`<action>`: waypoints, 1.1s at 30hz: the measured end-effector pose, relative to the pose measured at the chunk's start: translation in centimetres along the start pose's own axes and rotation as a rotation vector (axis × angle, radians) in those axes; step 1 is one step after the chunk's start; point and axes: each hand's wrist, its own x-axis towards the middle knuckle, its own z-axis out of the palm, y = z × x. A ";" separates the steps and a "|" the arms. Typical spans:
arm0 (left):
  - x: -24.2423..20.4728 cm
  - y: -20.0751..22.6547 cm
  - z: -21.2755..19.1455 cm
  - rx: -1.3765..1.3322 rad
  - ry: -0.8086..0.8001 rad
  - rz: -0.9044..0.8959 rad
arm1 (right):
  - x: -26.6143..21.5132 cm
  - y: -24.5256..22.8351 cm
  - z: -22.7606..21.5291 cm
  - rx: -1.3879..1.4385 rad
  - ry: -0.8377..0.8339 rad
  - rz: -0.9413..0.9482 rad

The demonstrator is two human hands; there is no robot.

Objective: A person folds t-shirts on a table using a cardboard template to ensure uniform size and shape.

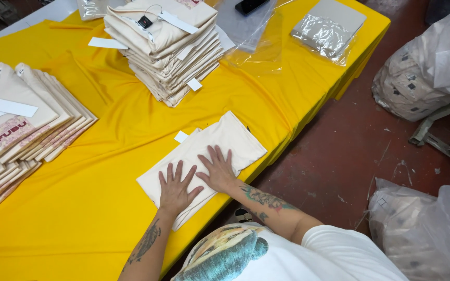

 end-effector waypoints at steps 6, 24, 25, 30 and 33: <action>-0.4 1.1 0.9 0.008 0.059 -0.027 | 1.5 -1.2 -0.2 -0.062 -0.016 -0.108; -1.6 2.2 -0.9 -0.044 0.039 -0.013 | 1.8 -0.2 0.5 -0.124 0.038 -0.096; -1.5 2.2 -0.7 -0.051 0.059 -0.019 | 1.9 -0.1 0.6 -0.130 0.025 -0.095; -1.1 1.9 1.1 -0.041 0.135 -0.009 | 2.1 0.5 1.2 -0.123 0.034 -0.098; -1.0 1.8 1.6 -0.042 0.202 -0.006 | 2.2 0.4 1.3 -0.134 0.022 -0.101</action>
